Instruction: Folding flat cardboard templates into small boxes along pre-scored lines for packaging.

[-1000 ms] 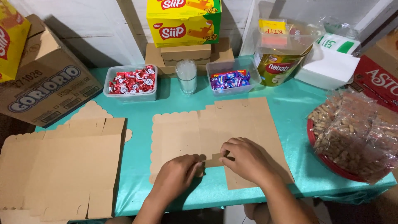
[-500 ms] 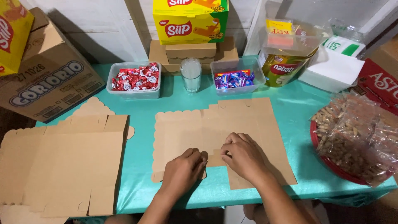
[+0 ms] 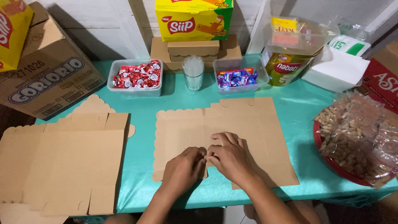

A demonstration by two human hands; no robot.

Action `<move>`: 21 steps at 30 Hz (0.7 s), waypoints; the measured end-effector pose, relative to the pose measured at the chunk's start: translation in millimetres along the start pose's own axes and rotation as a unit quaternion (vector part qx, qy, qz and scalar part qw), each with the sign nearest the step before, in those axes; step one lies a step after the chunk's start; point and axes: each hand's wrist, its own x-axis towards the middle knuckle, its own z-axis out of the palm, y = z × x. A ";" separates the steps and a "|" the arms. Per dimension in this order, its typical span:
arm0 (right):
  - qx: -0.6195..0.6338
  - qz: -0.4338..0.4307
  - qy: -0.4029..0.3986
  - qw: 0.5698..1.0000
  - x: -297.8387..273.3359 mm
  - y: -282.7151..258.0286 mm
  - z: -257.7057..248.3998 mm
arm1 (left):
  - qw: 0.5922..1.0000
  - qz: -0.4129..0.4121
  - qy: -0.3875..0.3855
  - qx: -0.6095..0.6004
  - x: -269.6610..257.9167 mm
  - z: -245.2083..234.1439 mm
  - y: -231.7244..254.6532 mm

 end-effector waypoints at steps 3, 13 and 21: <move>-0.015 -0.002 -0.012 1.000 -1.9 -2.2 -6.5 | 1.000 -0.008 -0.001 0.007 0.1 -0.9 2.0; 0.119 0.082 -0.187 0.972 -20.5 19.2 -100.2 | 0.999 -0.001 -0.035 -0.003 -5.9 -7.1 9.5; 0.185 0.133 -0.067 0.971 -49.4 70.4 -110.5 | 0.996 0.053 -0.066 -0.024 -10.7 -10.1 21.2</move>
